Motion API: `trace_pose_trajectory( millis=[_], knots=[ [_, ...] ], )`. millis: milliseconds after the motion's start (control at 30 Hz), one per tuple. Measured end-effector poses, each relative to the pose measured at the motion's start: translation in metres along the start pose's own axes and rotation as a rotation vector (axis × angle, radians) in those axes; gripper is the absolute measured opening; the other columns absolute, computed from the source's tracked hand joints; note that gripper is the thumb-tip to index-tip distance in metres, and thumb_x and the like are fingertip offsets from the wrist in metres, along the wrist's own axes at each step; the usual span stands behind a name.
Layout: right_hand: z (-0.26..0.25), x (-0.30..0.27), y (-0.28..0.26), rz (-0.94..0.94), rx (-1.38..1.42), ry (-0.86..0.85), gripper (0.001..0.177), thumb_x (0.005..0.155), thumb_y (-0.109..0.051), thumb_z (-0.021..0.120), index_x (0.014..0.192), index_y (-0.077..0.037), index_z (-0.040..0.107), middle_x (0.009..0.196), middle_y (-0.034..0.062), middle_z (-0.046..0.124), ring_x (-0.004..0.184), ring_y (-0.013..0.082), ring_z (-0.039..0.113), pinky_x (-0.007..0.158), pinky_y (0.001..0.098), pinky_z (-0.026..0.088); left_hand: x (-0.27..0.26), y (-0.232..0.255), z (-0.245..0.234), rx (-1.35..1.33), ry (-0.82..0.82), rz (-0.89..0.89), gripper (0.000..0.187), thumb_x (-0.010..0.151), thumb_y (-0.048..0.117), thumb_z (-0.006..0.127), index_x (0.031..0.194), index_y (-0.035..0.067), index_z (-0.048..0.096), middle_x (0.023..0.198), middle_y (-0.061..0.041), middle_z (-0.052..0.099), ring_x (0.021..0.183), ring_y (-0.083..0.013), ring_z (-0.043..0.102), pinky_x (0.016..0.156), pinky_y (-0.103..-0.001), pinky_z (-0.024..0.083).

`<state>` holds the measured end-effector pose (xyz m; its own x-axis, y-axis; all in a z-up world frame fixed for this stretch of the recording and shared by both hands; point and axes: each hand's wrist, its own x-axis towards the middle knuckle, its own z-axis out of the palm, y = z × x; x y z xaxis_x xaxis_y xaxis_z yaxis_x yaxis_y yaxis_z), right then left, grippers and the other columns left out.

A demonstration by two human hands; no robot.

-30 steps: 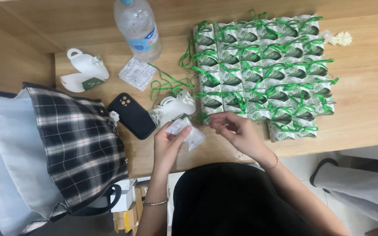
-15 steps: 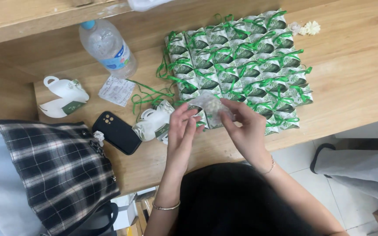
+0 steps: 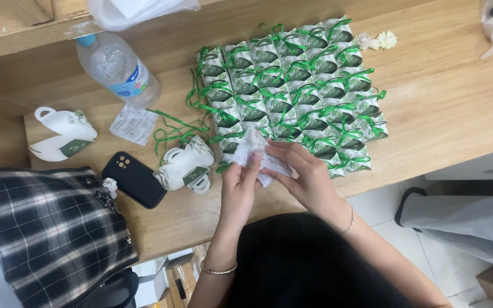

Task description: Packaging small flower-shaped items into decorative gift boxes.

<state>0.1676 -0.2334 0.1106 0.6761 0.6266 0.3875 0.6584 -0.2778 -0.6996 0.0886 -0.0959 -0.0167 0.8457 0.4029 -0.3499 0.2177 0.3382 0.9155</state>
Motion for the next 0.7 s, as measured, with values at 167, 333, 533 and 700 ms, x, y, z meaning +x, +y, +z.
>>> trace_pose_trajectory(
  millis=[167, 333, 533, 700],
  knots=[
    [-0.015, -0.019, 0.052, 0.556, 0.489, 0.083, 0.021, 0.099, -0.014, 0.076, 0.110, 0.004, 0.077, 0.097, 0.0122, 0.074, 0.080, 0.0171, 0.063, 0.068, 0.0292, 0.050, -0.018, 0.071, 0.011, -0.397, -0.220, 0.017, 0.037, 0.101, 0.024, 0.064, 0.121, -0.007, 0.066, 0.111, -0.011, 0.074, 0.096, -0.0167, 0.074, 0.080, -0.032, 0.064],
    [-0.020, -0.015, 0.043, 0.820, 0.930, 0.154, 0.019, 0.104, -0.014, 0.078, 0.104, 0.005, 0.075, 0.085, 0.0117, 0.065, 0.062, 0.0124, 0.048, 0.050, 0.0247, 0.037, -0.019, 0.068, 0.025, -0.360, -0.151, 0.042, 0.034, 0.097, 0.011, 0.067, 0.125, -0.006, 0.065, 0.112, -0.011, 0.073, 0.096, -0.0164, 0.072, 0.080, -0.035, 0.063],
    [-0.033, 0.002, 0.005, -0.107, -0.359, 0.257, 0.022, 0.089, -0.011, 0.080, 0.109, -0.007, 0.074, 0.115, 0.0076, 0.067, 0.106, 0.0197, 0.063, 0.084, 0.0367, 0.053, -0.021, 0.053, 0.035, -0.301, -0.099, 0.130, 0.031, 0.098, 0.004, 0.069, 0.125, -0.010, 0.066, 0.111, -0.010, 0.073, 0.096, -0.0116, 0.067, 0.084, -0.027, 0.055],
    [-0.021, -0.011, 0.035, 0.289, 0.178, 0.041, 0.031, 0.087, -0.018, 0.081, 0.113, -0.002, 0.075, 0.098, 0.0064, 0.076, 0.084, 0.0096, 0.069, 0.073, 0.0246, 0.054, -0.024, 0.059, 0.041, -0.216, -0.166, 0.114, 0.033, 0.094, 0.004, 0.068, 0.125, -0.005, 0.065, 0.109, -0.007, 0.073, 0.096, -0.0096, 0.068, 0.083, -0.026, 0.055]
  ],
)
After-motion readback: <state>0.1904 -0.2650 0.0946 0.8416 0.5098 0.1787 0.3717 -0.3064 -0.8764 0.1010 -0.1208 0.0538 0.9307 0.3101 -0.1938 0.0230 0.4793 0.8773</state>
